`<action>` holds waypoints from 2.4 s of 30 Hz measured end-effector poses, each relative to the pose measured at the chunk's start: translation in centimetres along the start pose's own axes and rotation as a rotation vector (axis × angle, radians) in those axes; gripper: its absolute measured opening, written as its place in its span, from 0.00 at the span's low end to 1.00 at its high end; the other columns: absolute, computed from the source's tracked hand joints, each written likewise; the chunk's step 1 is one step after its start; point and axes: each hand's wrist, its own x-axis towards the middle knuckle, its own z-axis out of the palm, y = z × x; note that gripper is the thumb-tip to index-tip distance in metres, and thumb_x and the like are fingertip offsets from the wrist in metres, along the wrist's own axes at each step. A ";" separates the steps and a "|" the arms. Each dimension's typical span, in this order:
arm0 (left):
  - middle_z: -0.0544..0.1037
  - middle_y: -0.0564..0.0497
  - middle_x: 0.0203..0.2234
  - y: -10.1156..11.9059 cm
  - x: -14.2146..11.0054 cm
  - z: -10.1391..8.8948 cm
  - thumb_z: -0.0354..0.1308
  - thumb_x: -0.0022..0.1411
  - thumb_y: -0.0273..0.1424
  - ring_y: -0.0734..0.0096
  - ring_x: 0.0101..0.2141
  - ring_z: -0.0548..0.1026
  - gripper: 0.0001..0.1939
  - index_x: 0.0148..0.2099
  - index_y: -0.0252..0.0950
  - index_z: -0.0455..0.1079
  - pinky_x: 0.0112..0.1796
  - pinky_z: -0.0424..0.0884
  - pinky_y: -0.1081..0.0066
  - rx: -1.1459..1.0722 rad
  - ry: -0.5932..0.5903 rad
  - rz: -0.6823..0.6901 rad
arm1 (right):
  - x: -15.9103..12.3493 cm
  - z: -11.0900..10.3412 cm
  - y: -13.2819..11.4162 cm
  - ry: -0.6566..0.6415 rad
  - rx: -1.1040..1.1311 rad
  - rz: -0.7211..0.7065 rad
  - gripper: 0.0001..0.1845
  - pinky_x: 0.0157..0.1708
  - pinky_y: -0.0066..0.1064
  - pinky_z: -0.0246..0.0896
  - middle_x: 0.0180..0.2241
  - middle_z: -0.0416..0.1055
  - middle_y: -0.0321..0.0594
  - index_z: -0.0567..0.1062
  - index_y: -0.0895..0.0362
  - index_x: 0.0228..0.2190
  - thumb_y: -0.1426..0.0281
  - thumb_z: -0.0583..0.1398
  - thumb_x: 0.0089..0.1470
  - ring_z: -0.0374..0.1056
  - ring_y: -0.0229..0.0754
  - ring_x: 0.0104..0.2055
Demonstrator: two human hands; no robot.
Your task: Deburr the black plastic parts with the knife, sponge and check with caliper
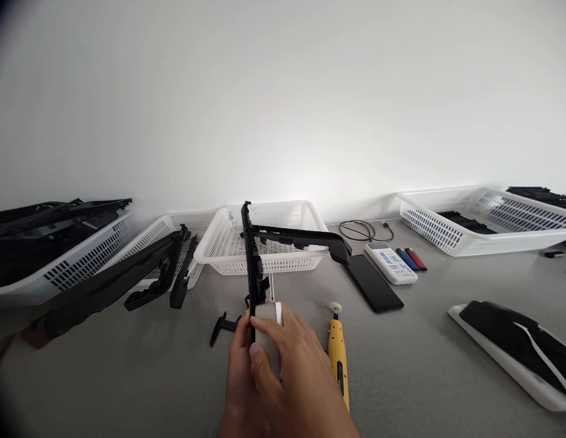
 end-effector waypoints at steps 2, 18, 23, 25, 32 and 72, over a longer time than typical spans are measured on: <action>0.86 0.41 0.46 0.3 -0.4 0.5 0.64 0.70 0.38 0.52 0.49 0.84 0.14 0.49 0.33 0.83 0.50 0.78 0.64 -0.017 0.052 -0.005 | 0.3 -0.1 0.0 0.037 0.026 0.021 0.22 0.67 0.60 0.65 0.67 0.72 0.41 0.83 0.41 0.57 0.61 0.59 0.66 0.65 0.61 0.72; 0.87 0.41 0.50 0.1 -1.7 2.5 0.62 0.74 0.29 0.53 0.57 0.83 0.13 0.57 0.38 0.82 0.55 0.80 0.63 0.113 0.162 0.085 | 1.2 -0.1 0.6 0.053 0.133 0.075 0.25 0.72 0.59 0.58 0.70 0.69 0.45 0.80 0.47 0.62 0.60 0.56 0.69 0.61 0.57 0.75; 0.87 0.39 0.50 0.0 -1.3 2.0 0.63 0.74 0.29 0.52 0.56 0.84 0.11 0.54 0.36 0.83 0.57 0.79 0.61 0.106 0.165 0.110 | 1.5 -0.2 1.2 0.133 0.132 0.054 0.25 0.74 0.59 0.55 0.72 0.67 0.45 0.79 0.49 0.63 0.63 0.56 0.70 0.59 0.56 0.76; 0.88 0.38 0.48 0.0 -1.0 1.5 0.65 0.72 0.29 0.50 0.56 0.84 0.10 0.51 0.34 0.84 0.58 0.79 0.59 0.121 0.137 0.111 | 1.5 -0.3 1.4 0.091 0.144 0.041 0.24 0.73 0.60 0.55 0.69 0.71 0.46 0.80 0.49 0.62 0.61 0.57 0.70 0.62 0.57 0.74; 0.86 0.43 0.54 -0.2 -0.5 0.9 0.67 0.70 0.28 0.55 0.63 0.79 0.12 0.54 0.39 0.84 0.65 0.72 0.62 0.142 0.083 0.172 | 1.8 -0.8 1.4 0.142 0.168 0.050 0.25 0.74 0.59 0.54 0.72 0.66 0.45 0.80 0.48 0.63 0.61 0.57 0.69 0.59 0.58 0.76; 0.87 0.38 0.50 0.2 -0.7 0.6 0.58 0.77 0.36 0.52 0.55 0.84 0.16 0.56 0.33 0.82 0.57 0.79 0.60 0.212 0.094 0.197 | 2.0 -2.0 2.2 0.188 0.256 0.077 0.28 0.69 0.61 0.62 0.66 0.75 0.47 0.83 0.47 0.58 0.49 0.66 0.62 0.68 0.64 0.70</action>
